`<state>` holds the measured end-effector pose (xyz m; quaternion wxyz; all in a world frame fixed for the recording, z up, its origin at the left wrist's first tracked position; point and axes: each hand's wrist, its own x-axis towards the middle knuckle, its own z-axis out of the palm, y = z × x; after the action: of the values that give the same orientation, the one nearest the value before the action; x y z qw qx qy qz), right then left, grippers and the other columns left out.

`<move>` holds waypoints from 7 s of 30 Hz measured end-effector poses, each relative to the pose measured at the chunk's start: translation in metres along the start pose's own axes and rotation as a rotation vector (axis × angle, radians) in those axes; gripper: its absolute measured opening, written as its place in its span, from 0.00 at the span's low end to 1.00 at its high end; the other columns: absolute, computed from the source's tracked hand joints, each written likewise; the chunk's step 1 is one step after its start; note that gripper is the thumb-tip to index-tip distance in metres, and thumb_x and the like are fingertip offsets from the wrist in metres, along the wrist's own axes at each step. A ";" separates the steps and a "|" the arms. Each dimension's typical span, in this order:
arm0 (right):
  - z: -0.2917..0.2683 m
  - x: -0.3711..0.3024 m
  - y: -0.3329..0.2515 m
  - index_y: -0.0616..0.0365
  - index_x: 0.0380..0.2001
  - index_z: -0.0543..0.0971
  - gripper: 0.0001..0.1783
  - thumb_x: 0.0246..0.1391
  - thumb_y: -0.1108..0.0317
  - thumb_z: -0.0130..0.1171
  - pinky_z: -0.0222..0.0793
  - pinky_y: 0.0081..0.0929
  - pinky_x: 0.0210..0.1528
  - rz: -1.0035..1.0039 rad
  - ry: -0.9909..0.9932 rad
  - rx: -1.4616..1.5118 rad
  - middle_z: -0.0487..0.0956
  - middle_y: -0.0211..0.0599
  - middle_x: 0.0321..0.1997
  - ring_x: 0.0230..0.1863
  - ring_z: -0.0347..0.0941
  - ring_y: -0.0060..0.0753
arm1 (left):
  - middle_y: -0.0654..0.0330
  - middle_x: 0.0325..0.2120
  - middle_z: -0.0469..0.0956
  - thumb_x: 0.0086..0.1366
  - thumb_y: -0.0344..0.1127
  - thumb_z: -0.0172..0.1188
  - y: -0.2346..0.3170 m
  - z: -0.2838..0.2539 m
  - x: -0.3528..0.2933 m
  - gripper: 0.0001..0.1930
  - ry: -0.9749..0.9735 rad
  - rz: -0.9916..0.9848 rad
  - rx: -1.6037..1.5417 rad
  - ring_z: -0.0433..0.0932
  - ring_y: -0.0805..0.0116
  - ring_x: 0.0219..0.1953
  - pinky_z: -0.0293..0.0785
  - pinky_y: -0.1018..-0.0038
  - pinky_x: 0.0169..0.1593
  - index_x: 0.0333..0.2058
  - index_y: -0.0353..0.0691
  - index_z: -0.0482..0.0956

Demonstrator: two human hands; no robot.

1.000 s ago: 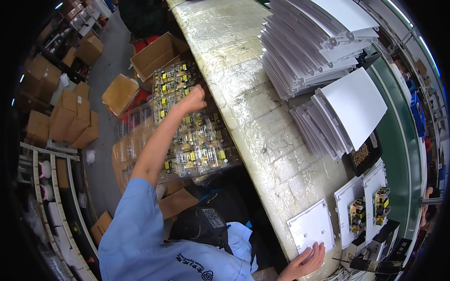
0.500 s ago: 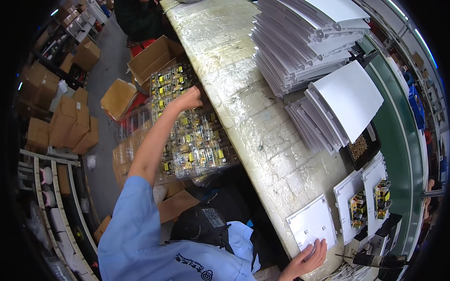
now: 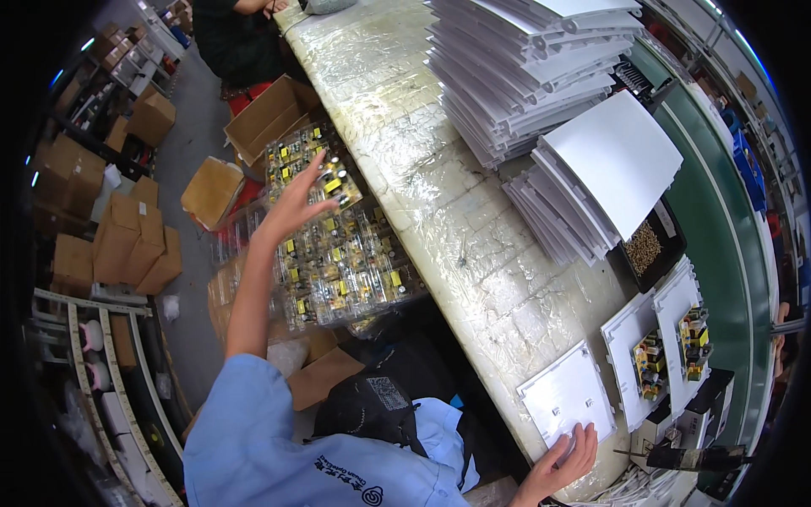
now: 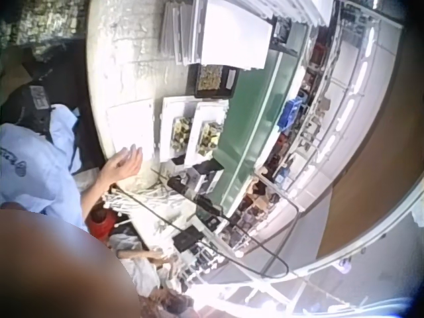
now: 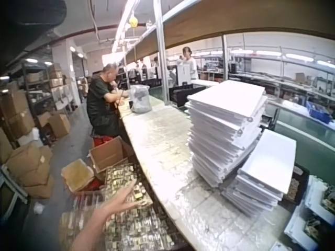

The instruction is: Assemble and test electronic circuit boards on a factory production line by securing components and organizing them into trays.

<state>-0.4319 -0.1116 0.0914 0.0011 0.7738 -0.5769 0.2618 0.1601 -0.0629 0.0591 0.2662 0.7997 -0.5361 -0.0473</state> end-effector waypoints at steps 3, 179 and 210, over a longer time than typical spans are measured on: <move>-0.014 0.002 -0.006 0.67 0.55 0.74 0.16 0.67 0.72 0.50 0.58 0.37 0.66 0.085 0.019 0.185 0.74 0.46 0.60 0.62 0.68 0.43 | 0.45 0.66 0.63 0.57 0.50 0.70 0.035 -0.033 -0.053 0.52 0.053 -0.149 -0.172 0.69 0.48 0.63 0.68 0.59 0.64 0.72 0.48 0.46; -0.099 0.097 -0.014 0.51 0.40 0.61 0.20 0.54 0.75 0.63 0.72 0.33 0.25 -0.094 -0.057 0.957 0.69 0.32 0.21 0.18 0.68 0.27 | 0.47 0.54 0.71 0.52 0.28 0.69 0.402 0.151 -0.055 0.38 -0.558 0.913 -0.659 0.71 0.47 0.55 0.70 0.60 0.58 0.63 0.33 0.65; -0.126 0.114 0.005 0.55 0.46 0.64 0.11 0.62 0.70 0.50 0.62 0.24 0.21 0.275 0.636 1.083 0.61 0.26 0.19 0.14 0.58 0.21 | 0.50 0.49 0.71 0.52 0.36 0.72 0.401 0.150 -0.054 0.32 -0.758 1.002 -0.663 0.69 0.49 0.52 0.66 0.60 0.58 0.53 0.35 0.69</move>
<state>-0.4647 -0.1769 0.2451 -0.2524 0.4684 -0.4284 0.7304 -0.2509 -0.1850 0.1108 0.2803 0.2623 -0.8525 -0.3548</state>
